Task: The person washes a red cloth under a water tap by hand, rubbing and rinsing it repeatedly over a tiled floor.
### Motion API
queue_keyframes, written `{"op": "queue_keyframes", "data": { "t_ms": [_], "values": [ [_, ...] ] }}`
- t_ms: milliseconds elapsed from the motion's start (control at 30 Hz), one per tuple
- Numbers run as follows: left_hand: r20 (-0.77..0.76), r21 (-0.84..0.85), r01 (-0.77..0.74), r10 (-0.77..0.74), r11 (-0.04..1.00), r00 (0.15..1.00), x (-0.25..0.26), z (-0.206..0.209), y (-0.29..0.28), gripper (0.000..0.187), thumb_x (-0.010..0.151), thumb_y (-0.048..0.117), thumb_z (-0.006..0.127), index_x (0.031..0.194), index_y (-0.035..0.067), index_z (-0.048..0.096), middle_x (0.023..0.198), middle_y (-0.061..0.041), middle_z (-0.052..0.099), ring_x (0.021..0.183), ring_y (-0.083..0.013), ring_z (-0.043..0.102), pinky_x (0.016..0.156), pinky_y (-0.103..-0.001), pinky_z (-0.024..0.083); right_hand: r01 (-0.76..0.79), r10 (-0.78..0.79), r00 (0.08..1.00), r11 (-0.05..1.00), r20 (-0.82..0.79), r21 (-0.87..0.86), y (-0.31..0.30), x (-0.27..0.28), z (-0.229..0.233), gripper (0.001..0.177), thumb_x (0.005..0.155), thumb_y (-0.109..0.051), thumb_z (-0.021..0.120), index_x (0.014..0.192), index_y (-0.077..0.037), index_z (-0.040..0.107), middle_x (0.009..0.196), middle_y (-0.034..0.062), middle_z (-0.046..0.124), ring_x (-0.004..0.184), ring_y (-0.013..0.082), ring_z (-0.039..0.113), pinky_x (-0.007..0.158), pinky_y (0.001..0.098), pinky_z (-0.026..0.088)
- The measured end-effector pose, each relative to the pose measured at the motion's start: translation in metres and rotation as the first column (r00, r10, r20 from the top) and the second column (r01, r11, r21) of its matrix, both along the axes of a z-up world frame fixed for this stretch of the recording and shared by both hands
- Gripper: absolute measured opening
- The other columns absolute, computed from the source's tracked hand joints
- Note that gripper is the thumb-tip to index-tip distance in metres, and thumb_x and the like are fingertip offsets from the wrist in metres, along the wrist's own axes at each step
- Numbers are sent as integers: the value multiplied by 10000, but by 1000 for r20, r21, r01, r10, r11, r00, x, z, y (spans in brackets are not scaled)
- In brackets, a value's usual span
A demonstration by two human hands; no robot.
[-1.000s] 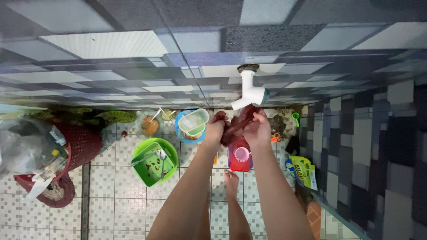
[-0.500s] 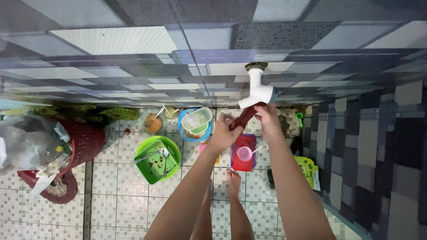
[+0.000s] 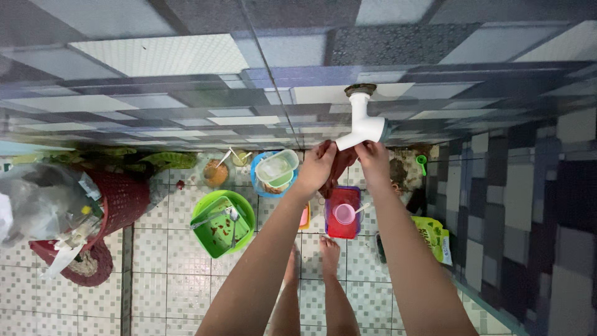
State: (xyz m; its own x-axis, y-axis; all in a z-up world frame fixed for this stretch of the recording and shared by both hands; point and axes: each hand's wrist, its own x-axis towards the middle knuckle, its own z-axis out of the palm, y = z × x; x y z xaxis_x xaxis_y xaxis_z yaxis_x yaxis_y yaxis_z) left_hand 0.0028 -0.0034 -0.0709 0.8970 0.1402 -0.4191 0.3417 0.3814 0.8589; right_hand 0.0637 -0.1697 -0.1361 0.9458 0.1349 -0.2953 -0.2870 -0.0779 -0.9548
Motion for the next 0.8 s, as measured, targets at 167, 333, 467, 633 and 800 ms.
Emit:
{"op": "queue_keyframes", "data": {
  "t_ms": [167,333,467,633,800],
  "values": [
    [2,136,21,-21,991,1000,12,-42,-10,302,1072,202,493,1222,-23,627,972,-62,704,816,-120,618,701,-274,521,239,-220,946,970,-238,53,15,-9,33,439,1005,-287,614,1331,-51,440,1211,84,618,1041,183,652,845,363,564],
    [76,-217,-8,25,976,997,19,-46,-14,312,1121,191,532,1269,-80,575,981,-134,637,819,-200,563,685,-333,477,452,-305,709,889,-636,78,11,-34,-11,358,1018,-311,506,1329,-141,456,1170,79,625,1002,213,651,831,385,554],
    [6,-16,-24,24,1000,1000,2,-21,-30,360,1060,247,538,1293,-16,615,1155,-89,693,1013,-139,605,895,-287,506,409,9,823,684,-568,604,20,-48,-88,285,1059,-298,496,1229,-82,573,1069,94,635,951,243,645,804,407,549],
    [-126,-156,-22,2,987,992,-20,16,-43,420,1066,326,532,1319,0,613,1179,-67,688,1048,-144,612,934,-294,496,355,86,870,574,-486,738,18,-48,-85,339,1053,-286,429,1189,-46,626,1130,115,679,1005,249,672,892,389,563],
    [-223,-234,-186,133,954,966,5,21,-15,470,1020,302,552,1386,7,549,1075,-127,674,875,-197,641,742,-353,547,314,33,804,825,-594,470,14,-22,-22,268,1075,-360,506,1196,-125,548,1084,42,611,950,222,644,830,460,587]
  ]
}}
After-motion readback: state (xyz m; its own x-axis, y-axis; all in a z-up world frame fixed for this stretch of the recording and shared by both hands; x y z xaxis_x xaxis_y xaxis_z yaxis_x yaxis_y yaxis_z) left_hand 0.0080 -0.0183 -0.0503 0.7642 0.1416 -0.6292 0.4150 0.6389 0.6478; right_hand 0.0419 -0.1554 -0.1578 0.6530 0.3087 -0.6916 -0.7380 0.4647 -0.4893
